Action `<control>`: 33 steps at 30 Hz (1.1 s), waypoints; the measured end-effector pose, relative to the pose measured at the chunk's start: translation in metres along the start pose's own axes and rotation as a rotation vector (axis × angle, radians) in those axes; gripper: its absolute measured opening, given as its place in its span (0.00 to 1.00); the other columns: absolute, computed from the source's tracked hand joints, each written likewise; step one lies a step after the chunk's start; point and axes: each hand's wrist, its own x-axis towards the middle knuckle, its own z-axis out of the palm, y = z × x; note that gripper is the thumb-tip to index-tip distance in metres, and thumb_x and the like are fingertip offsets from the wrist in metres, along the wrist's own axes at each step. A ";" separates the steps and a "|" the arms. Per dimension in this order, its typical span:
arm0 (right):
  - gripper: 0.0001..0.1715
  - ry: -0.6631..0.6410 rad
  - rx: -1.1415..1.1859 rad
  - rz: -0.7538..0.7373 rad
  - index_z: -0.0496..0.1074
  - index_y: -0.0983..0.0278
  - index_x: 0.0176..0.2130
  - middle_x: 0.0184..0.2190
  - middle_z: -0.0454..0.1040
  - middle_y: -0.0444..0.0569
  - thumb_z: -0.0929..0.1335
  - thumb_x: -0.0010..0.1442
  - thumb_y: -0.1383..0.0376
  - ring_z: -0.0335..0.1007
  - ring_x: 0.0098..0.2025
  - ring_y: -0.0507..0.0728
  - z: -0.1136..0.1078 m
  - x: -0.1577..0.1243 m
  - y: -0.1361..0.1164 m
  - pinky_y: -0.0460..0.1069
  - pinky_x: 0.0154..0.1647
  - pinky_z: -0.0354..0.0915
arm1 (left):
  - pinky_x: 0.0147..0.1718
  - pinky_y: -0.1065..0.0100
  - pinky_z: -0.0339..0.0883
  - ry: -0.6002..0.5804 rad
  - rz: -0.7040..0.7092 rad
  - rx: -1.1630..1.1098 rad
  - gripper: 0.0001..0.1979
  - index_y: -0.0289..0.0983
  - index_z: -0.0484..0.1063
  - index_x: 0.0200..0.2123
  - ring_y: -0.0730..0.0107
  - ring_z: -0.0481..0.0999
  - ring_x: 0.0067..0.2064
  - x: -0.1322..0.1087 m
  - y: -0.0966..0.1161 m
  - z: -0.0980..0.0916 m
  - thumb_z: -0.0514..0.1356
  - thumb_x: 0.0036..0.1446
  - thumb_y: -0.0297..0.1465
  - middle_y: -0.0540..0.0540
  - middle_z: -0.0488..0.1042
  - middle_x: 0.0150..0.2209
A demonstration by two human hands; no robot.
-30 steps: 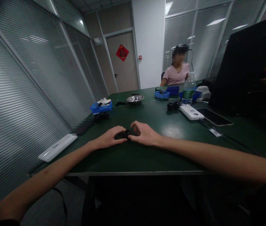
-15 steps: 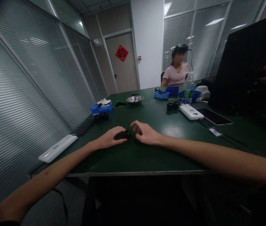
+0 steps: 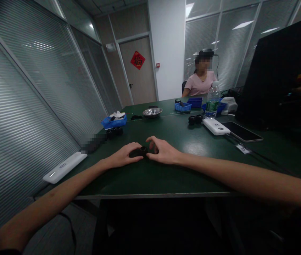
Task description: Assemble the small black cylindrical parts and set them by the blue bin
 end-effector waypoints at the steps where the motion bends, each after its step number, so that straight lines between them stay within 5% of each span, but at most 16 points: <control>1: 0.31 0.009 -0.005 0.017 0.63 0.63 0.60 0.45 0.75 0.51 0.73 0.62 0.58 0.72 0.38 0.56 0.001 0.001 -0.001 0.51 0.36 0.69 | 0.54 0.56 0.68 -0.003 -0.002 -0.004 0.20 0.39 0.71 0.53 0.57 0.74 0.52 0.000 0.001 0.000 0.61 0.67 0.46 0.41 0.75 0.51; 3: 0.33 0.016 -0.008 0.023 0.62 0.63 0.61 0.44 0.75 0.51 0.73 0.62 0.57 0.72 0.38 0.57 0.002 0.002 0.000 0.51 0.36 0.69 | 0.53 0.56 0.68 -0.008 -0.008 -0.013 0.20 0.39 0.71 0.54 0.57 0.74 0.52 0.000 0.002 -0.002 0.60 0.67 0.45 0.41 0.75 0.51; 9: 0.38 -0.004 0.049 -0.016 0.59 0.65 0.63 0.50 0.72 0.55 0.65 0.55 0.78 0.72 0.38 0.55 0.001 -0.001 0.009 0.51 0.38 0.70 | 0.53 0.57 0.68 -0.001 -0.002 -0.043 0.19 0.40 0.72 0.54 0.58 0.74 0.51 0.000 0.001 -0.002 0.60 0.67 0.46 0.42 0.75 0.51; 16: 0.40 0.059 -0.019 0.033 0.59 0.63 0.65 0.47 0.73 0.54 0.73 0.60 0.55 0.72 0.40 0.59 0.006 0.003 -0.002 0.54 0.39 0.71 | 0.53 0.57 0.68 -0.008 -0.015 -0.035 0.19 0.39 0.71 0.53 0.58 0.73 0.51 0.000 0.000 -0.002 0.61 0.67 0.45 0.41 0.74 0.51; 23: 0.44 0.023 0.054 -0.034 0.56 0.64 0.66 0.53 0.70 0.57 0.66 0.53 0.78 0.73 0.43 0.57 0.005 0.000 0.012 0.52 0.40 0.70 | 0.54 0.56 0.67 -0.001 0.000 -0.056 0.20 0.39 0.71 0.54 0.58 0.74 0.51 0.001 -0.001 -0.002 0.60 0.67 0.46 0.42 0.75 0.51; 30: 0.44 0.070 -0.011 0.039 0.58 0.64 0.67 0.50 0.73 0.56 0.74 0.61 0.53 0.73 0.44 0.61 0.007 0.003 -0.004 0.57 0.44 0.72 | 0.53 0.57 0.67 -0.006 -0.014 -0.058 0.19 0.39 0.71 0.53 0.57 0.74 0.51 0.002 0.003 -0.004 0.60 0.67 0.45 0.41 0.75 0.51; 33: 0.44 0.065 -0.005 0.033 0.56 0.64 0.68 0.50 0.73 0.56 0.74 0.61 0.55 0.73 0.43 0.61 0.008 0.005 -0.002 0.57 0.43 0.72 | 0.52 0.57 0.68 -0.005 -0.022 -0.063 0.19 0.39 0.71 0.53 0.57 0.74 0.51 0.002 0.003 -0.005 0.60 0.66 0.45 0.41 0.75 0.51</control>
